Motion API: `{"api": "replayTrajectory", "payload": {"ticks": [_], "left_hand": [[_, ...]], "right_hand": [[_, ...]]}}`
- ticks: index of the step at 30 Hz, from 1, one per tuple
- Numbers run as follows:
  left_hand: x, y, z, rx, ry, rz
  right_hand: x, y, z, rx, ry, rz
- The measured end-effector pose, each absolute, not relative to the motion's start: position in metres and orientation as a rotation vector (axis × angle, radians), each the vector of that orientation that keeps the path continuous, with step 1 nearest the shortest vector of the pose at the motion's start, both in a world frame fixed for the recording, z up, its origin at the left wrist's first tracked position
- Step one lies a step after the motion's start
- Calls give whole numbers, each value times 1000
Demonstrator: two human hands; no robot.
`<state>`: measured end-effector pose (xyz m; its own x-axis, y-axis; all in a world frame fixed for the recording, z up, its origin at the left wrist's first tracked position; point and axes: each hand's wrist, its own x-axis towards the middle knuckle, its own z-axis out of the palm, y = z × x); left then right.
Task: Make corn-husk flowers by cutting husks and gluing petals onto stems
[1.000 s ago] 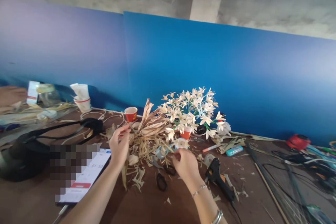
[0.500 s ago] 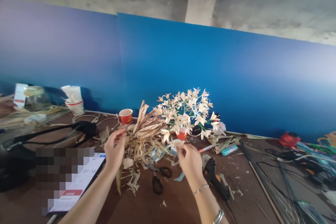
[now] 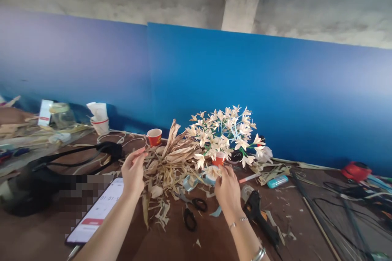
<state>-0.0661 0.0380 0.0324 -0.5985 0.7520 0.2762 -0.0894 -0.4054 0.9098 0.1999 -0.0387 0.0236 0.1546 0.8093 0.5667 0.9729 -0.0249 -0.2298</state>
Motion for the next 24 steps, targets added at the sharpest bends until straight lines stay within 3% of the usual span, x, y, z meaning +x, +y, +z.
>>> {"api": "replayTrajectory", "payload": {"ticks": [4,9,13,24], "left_hand": [[-75,41,47,829,1263,1969],[-93,55,57,1013,1411,1750],[-108,72,65,1256,1534,1581],[-154,112,68,1663,1962,1042]], "right_hand": [[194,-51,27,-1873,-1598,-380],[166,-66,24,-1462,-1877,-2],[146,-79,12,-1374,-1983,192],[146,-85,4,-1264,-2038,95]]}}
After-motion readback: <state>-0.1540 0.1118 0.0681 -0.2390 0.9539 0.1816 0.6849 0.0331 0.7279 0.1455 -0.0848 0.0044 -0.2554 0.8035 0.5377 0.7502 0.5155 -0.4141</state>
